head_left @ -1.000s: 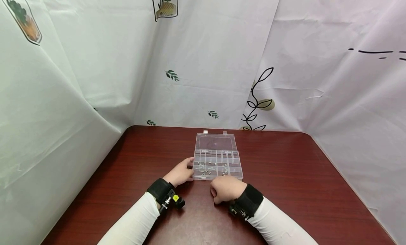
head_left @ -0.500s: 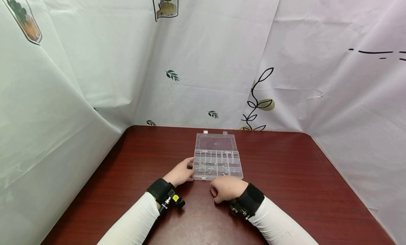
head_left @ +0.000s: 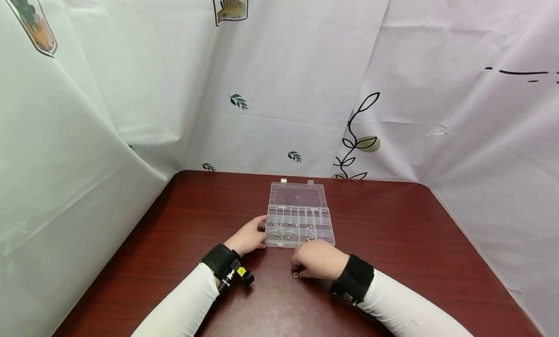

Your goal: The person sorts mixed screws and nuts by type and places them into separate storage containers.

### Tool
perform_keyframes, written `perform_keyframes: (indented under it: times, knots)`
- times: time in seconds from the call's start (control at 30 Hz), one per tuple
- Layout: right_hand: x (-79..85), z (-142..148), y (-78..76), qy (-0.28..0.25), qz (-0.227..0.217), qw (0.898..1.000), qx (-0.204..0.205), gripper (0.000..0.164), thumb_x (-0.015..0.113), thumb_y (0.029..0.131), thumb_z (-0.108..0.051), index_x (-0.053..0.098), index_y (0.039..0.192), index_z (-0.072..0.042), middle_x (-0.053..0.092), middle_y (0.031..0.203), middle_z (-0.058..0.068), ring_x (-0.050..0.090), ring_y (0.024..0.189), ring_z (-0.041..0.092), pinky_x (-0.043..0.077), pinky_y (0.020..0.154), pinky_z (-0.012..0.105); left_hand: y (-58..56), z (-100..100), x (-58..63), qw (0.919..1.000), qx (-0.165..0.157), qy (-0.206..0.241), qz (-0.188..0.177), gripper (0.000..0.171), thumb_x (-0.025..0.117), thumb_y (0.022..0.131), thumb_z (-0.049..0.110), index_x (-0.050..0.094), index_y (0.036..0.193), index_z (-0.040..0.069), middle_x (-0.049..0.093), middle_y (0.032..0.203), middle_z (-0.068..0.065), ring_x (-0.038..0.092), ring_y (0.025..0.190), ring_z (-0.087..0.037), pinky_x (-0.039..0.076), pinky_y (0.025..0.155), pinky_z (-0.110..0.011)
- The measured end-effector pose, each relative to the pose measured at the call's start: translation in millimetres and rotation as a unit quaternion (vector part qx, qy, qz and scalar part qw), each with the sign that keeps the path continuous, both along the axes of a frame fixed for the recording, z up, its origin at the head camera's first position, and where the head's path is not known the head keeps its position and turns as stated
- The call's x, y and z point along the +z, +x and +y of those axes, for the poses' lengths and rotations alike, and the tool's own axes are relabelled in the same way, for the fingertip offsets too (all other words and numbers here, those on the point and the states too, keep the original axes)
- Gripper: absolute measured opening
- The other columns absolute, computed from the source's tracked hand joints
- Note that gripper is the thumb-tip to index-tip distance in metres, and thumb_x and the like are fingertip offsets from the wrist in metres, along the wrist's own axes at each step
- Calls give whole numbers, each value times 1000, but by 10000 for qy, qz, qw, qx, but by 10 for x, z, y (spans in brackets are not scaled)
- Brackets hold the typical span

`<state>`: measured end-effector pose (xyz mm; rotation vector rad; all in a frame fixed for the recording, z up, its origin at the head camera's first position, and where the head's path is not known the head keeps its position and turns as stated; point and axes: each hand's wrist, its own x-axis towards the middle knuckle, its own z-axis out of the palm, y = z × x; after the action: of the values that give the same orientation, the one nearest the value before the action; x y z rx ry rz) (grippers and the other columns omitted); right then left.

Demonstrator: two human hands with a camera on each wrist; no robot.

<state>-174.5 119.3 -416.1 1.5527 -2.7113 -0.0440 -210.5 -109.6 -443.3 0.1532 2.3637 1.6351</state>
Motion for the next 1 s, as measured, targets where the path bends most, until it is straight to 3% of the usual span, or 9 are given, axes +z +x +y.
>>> perform_keyframes:
  times: [0.2, 0.3, 0.63, 0.8, 1.0]
  knots:
    - [-51, -12, -11, -98, 430, 9958, 798, 13, 81, 76, -25, 70, 79, -30, 57, 75, -17, 58, 68, 1, 46, 58, 20, -2, -1, -9, 10000, 14, 57, -17, 70, 50, 83, -8, 32, 151, -3, 51, 132, -26, 63, 99, -30, 58, 72, -39]
    - [-61, -17, -22, -86, 519, 9939, 968, 13, 80, 76, -24, 69, 78, -30, 57, 75, -17, 59, 69, 2, 46, 58, 19, -18, -5, -19, 10000, 24, 75, 15, 70, 50, 83, -8, 32, 151, -3, 52, 131, -25, 63, 98, -29, 58, 71, -39]
    - [-33, -21, -67, 102, 122, 9968, 783, 12, 80, 77, -23, 70, 76, -29, 58, 73, -19, 56, 67, -1, 45, 59, 19, -19, -3, -12, 10000, 31, 8, 41, 71, 49, 82, -8, 32, 150, -4, 52, 131, -26, 63, 96, -28, 58, 70, -37]
    - [4, -59, -86, 190, -318, 9973, 637, 14, 77, 79, -19, 68, 74, -29, 53, 68, -21, 48, 61, -3, 41, 56, 16, -3, 1, 19, 10000, 19, 22, 77, 71, 49, 81, -9, 32, 150, -5, 53, 129, -26, 63, 96, -29, 58, 71, -39]
    - [24, -115, -103, 399, -796, 9954, 345, 20, 76, 73, -16, 60, 66, -26, 43, 61, -18, 41, 55, 1, 34, 49, 16, 21, 10, 34, 9999, 17, 58, 105, 70, 50, 81, -10, 33, 149, -6, 54, 128, -25, 63, 97, -30, 58, 72, -41]
